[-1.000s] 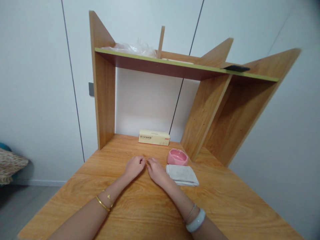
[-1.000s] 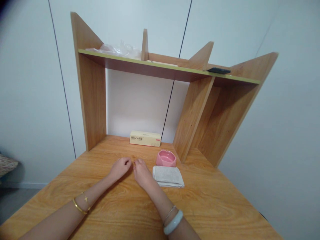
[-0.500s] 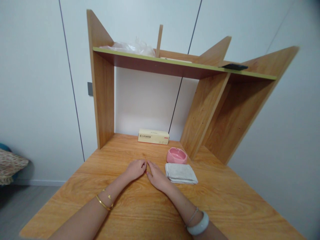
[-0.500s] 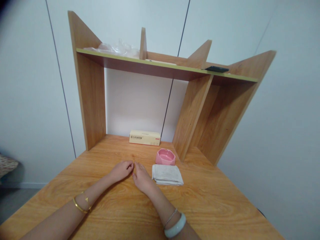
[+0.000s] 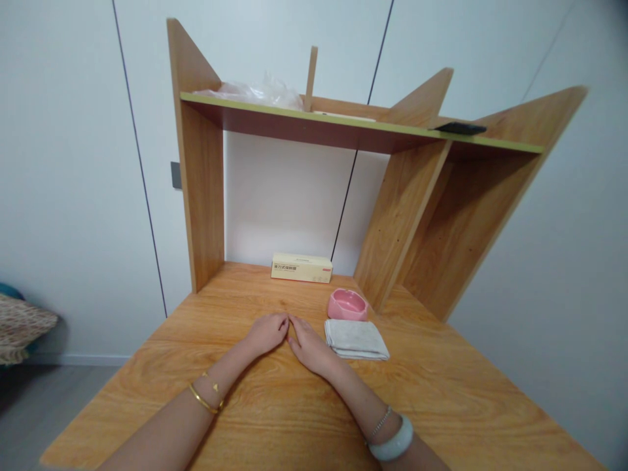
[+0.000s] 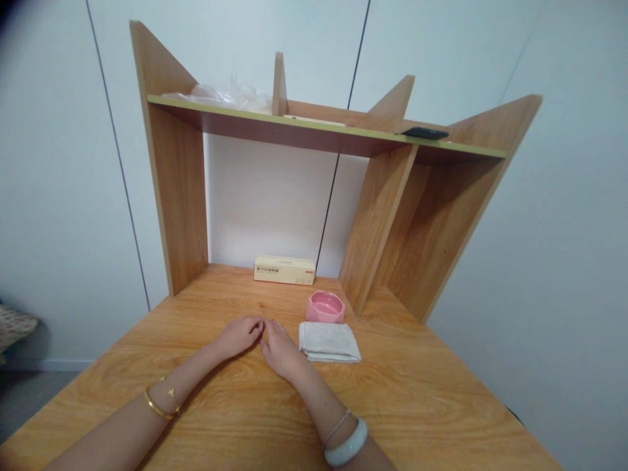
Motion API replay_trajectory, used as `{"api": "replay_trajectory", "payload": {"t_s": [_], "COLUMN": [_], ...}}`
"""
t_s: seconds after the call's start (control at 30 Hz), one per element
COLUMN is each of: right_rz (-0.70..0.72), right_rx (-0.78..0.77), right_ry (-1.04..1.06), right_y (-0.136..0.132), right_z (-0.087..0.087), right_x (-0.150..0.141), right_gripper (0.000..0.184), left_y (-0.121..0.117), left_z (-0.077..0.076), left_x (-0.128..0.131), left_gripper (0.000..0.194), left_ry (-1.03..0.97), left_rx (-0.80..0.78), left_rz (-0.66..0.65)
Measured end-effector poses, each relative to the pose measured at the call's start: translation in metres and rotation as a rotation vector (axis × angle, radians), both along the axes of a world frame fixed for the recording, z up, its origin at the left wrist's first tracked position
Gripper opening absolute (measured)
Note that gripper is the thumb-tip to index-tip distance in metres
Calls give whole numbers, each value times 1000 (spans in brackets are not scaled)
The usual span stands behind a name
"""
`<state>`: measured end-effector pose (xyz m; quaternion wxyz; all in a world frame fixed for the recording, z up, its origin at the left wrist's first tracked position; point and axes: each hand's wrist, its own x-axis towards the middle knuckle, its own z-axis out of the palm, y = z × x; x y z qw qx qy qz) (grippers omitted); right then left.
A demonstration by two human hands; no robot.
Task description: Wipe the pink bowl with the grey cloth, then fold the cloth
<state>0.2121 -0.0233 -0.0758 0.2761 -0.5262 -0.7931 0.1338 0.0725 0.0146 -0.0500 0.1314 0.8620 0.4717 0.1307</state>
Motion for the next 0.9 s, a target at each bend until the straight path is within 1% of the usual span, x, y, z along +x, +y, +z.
{"api": "replay_trajectory", "payload": {"t_s": [0.33, 0.63, 0.9], "right_rz": [7, 26, 45], "right_rx": [-14, -5, 16], "right_ry": [-4, 2, 33], "right_y": [-4, -3, -3], "right_z": [7, 7, 6], "right_x": [-1, 0, 0], "right_gripper": [49, 47, 46], "left_y": [-2, -4, -2], "left_z": [2, 3, 1], "left_x": [0, 0, 0], "left_gripper": [23, 25, 25], "left_ry": [15, 19, 14], "left_rx": [15, 23, 14], "left_rz": [-8, -7, -6]}}
